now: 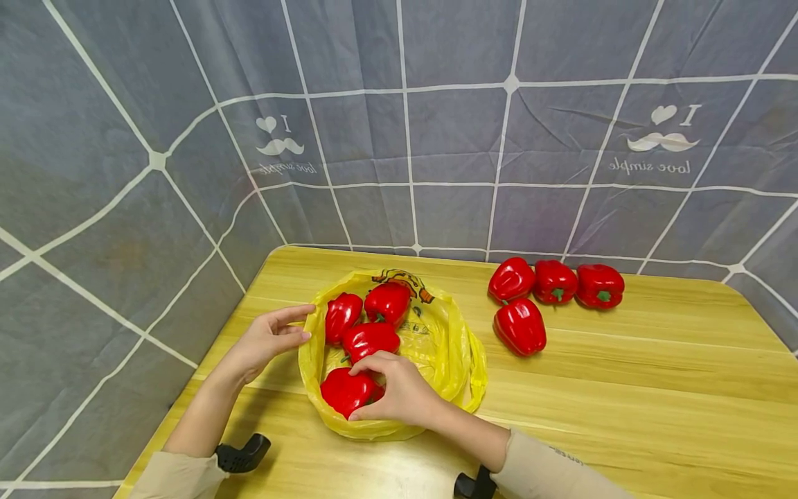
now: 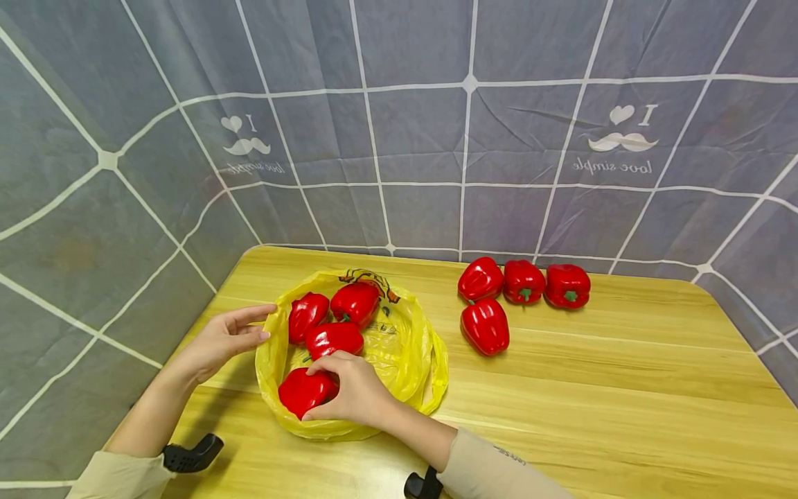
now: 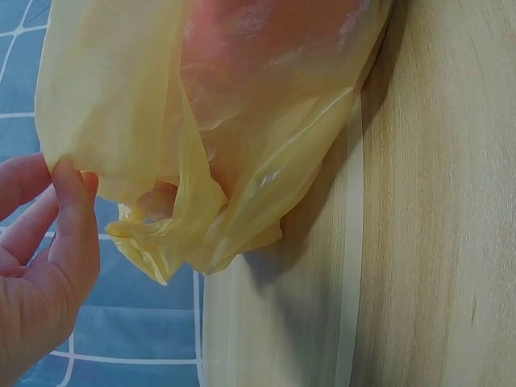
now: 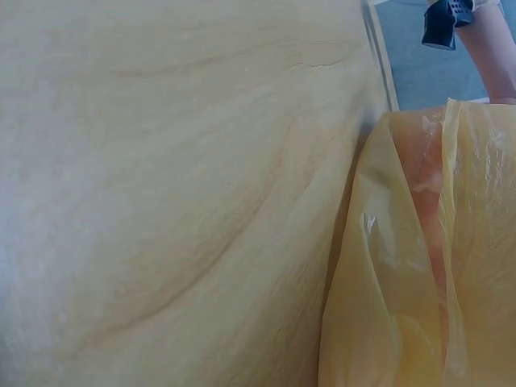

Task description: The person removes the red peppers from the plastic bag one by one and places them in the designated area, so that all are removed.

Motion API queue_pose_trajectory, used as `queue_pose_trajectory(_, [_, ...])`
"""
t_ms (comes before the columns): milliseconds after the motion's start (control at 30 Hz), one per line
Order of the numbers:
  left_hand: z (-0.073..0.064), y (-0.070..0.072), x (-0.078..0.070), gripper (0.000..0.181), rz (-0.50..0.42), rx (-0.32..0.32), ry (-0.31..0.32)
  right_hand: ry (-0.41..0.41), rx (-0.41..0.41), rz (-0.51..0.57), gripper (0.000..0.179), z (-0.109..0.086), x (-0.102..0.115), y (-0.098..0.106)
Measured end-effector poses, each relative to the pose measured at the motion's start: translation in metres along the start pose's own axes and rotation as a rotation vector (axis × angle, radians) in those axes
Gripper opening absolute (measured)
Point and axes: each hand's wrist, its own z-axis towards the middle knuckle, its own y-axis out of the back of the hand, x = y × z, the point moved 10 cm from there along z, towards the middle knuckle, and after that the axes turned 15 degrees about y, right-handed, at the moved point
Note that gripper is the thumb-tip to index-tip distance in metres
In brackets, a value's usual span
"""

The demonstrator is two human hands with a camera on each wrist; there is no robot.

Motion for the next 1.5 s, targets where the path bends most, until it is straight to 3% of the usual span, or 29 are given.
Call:
queue_pose_trajectory(233, [0.000, 0.000, 0.000, 0.053, -0.003, -0.003, -0.001, -0.014, -0.010, 0.033, 0.045, -0.002, -0.001, 0.004])
queue_pose_trajectory(633, [0.000, 0.003, -0.001, 0.053, -0.006, -0.004, -0.003, -0.109, -0.038, 0.208, 0.047, -0.006, -0.007, 0.015])
queue_pose_trajectory(1500, [0.002, 0.004, 0.000, 0.053, -0.006, -0.008, 0.014, -0.135, -0.044, 0.276, 0.052, -0.009, 0.003, 0.043])
